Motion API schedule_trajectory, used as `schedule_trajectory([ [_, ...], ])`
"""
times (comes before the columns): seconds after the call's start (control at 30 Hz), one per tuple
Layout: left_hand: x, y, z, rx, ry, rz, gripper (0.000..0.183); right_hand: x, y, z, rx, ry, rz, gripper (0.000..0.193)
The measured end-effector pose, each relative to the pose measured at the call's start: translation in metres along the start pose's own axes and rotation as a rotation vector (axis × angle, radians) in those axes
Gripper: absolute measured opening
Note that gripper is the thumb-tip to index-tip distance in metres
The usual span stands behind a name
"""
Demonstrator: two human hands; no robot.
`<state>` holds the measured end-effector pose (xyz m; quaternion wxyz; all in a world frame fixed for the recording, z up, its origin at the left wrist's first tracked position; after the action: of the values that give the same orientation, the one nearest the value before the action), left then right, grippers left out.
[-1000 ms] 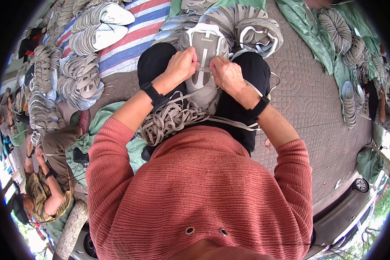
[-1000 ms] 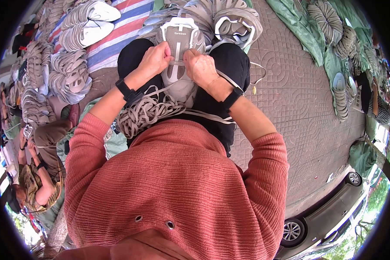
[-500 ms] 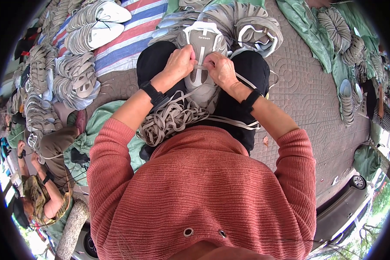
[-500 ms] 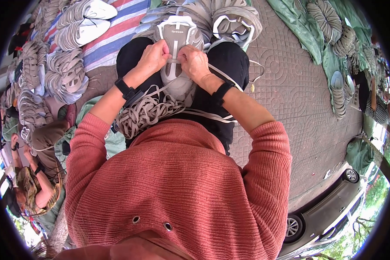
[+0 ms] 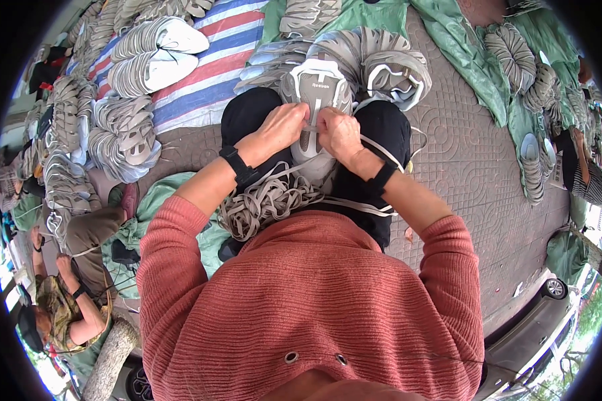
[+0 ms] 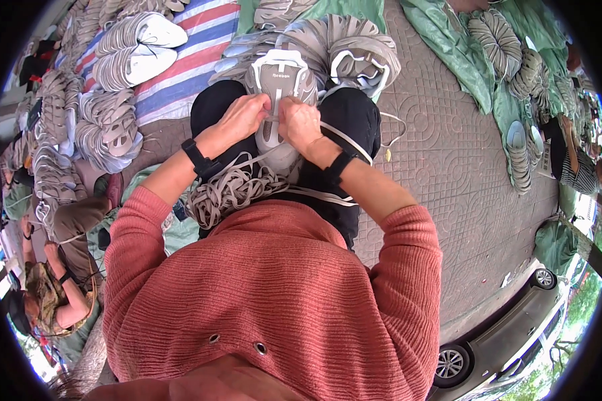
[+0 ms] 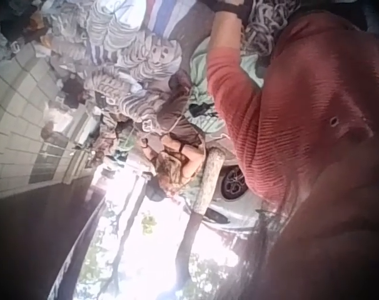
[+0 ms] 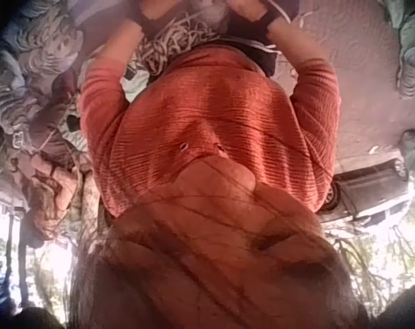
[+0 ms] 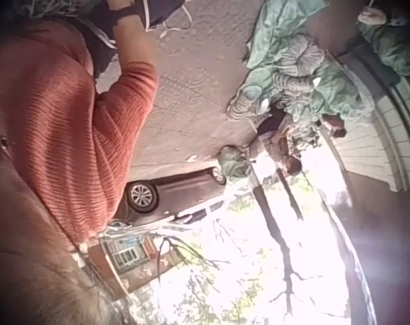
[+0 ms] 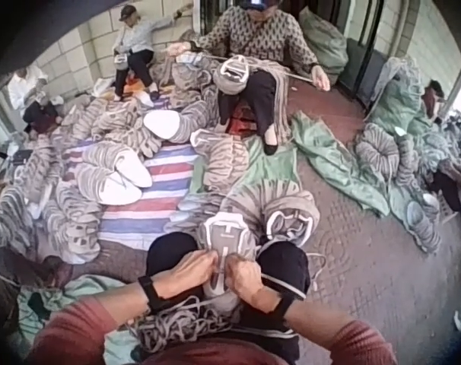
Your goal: Lacing shoelaces through the eyelets of shoe uppers.
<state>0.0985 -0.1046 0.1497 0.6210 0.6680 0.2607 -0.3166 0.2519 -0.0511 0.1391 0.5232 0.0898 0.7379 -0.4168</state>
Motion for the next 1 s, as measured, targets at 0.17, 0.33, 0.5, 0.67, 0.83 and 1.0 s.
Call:
schedule_trajectory([
  [0.17, 0.003, 0.014, 0.003, -0.020, -0.036, -0.063, 0.006, -0.003, 0.005, 0.004, 0.054, 0.016, -0.179, 0.005],
  [0.33, 0.010, 0.011, 0.008, 0.124, -0.016, -0.214, 0.005, -0.016, 0.005, 0.003, 0.006, -0.087, 0.040, 0.006],
  [0.5, 0.007, 0.009, -0.006, 0.171, -0.135, -0.310, 0.012, 0.003, 0.012, 0.001, 0.223, -0.025, -0.131, 0.006],
  [0.67, -0.017, -0.004, -0.003, 0.328, -0.145, -0.341, 0.018, -0.015, 0.025, -0.002, 0.153, -0.265, -0.635, 0.015],
  [0.83, -0.131, -0.074, 0.058, -0.031, 0.412, -0.433, 0.018, -0.080, 0.036, 0.017, 0.511, -0.510, -0.980, 0.021],
  [1.0, -0.346, -0.217, 0.290, -0.791, 0.908, -0.830, 0.033, -0.165, 0.089, 0.072, 0.524, -0.480, -0.992, 0.025],
])
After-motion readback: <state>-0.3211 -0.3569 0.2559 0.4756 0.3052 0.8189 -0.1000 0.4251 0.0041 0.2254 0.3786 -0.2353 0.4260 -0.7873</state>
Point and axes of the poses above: each hand's wrist, its own z-axis away from the middle knuckle, its own x-axis out of the palm, y = z × x, the point moved 1 cm from there along -z, towards the middle knuckle, and after that the axes turned 1 degree about z, right-handed, at the moved point
